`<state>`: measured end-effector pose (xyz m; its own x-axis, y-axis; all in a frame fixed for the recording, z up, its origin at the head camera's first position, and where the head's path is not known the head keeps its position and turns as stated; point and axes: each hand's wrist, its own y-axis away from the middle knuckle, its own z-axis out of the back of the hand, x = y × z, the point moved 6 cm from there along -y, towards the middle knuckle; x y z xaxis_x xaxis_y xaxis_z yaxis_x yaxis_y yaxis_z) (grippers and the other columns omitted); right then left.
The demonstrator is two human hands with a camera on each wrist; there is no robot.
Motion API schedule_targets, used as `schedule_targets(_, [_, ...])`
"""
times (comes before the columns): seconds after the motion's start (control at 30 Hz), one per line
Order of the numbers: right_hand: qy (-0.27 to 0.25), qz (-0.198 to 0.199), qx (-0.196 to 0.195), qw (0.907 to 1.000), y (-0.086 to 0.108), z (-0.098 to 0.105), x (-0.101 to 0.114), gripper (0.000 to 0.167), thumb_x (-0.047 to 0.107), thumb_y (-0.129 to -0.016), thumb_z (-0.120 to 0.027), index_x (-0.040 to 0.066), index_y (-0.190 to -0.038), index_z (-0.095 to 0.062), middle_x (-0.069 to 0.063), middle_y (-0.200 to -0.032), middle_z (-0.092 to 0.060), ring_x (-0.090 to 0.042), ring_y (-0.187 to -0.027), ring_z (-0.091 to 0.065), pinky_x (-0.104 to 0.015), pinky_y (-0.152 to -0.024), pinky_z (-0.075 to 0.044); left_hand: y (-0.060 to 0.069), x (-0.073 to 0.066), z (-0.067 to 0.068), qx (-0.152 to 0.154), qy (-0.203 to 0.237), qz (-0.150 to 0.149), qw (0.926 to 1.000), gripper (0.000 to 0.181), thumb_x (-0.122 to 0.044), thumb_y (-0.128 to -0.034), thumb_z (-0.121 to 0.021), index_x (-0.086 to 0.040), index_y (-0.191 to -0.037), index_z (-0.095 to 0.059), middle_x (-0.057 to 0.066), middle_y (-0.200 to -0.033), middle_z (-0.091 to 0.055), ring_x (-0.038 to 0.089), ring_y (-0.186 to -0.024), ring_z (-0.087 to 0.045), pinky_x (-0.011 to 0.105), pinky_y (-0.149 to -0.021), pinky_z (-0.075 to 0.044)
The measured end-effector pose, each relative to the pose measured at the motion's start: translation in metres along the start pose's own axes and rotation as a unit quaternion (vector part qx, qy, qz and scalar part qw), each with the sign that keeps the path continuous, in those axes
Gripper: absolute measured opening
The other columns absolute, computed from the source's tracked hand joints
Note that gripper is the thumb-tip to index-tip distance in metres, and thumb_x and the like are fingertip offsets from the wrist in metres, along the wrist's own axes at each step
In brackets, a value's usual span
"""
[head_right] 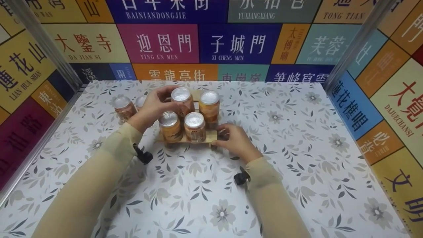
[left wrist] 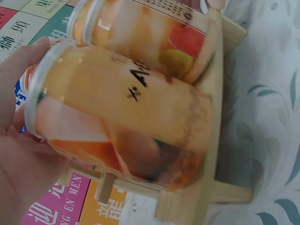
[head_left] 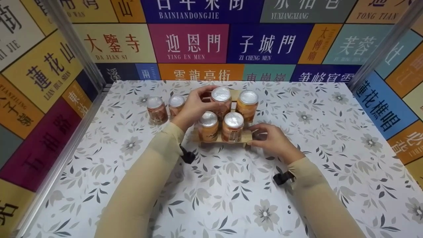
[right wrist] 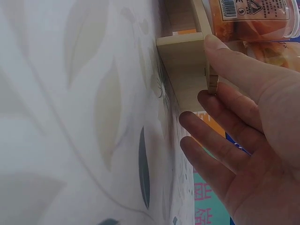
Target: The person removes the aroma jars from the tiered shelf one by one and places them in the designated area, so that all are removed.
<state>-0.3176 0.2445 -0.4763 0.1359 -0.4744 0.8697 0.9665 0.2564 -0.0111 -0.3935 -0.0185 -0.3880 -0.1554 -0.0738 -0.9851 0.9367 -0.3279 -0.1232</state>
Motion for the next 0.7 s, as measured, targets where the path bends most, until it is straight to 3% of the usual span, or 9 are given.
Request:
schedule_targets(0.23, [0.009,-0.013,0.001,0.9999,0.002,0.0,0.001,0.052,0.006,-0.083,-0.085,0.001,-0.13,-0.065,-0.021,-0.12,-0.069,-0.037,-0.113,-0.07,-0.045,-0.104,-0.056,-0.001,-0.017,0.004,-0.019,0.02,-0.026,0.9993,0.058,-0.009,-0.0827,-0.087,-0.011,-0.137,-0.065,0.01,-0.129,-0.065,0.022,-0.12,-0.06,0.033,-0.103,-0.055])
schedule_targets(0.43, [0.015,-0.016,0.003,0.9998,0.002,-0.001,0.0,0.053,0.007,-0.083,-0.085,0.001,-0.132,-0.064,-0.021,-0.122,-0.069,-0.038,-0.115,-0.069,-0.046,-0.104,-0.056,0.002,-0.023,0.013,-0.033,0.033,-0.027,0.9986,0.058,-0.008,-0.084,-0.085,-0.011,-0.138,-0.064,0.01,-0.131,-0.065,0.022,-0.121,-0.06,0.033,-0.102,-0.055])
schedule_targets(0.7, [0.02,-0.028,0.006,0.9994,0.001,0.0,0.0,0.054,0.011,-0.083,-0.086,0.003,-0.132,-0.064,-0.021,-0.125,-0.067,-0.038,-0.117,-0.069,-0.045,-0.105,-0.056,0.01,-0.033,0.041,-0.076,0.076,-0.046,0.9931,0.056,-0.008,-0.0819,-0.087,-0.009,-0.134,-0.067,0.009,-0.131,-0.065,0.022,-0.125,-0.058,0.034,-0.106,-0.052])
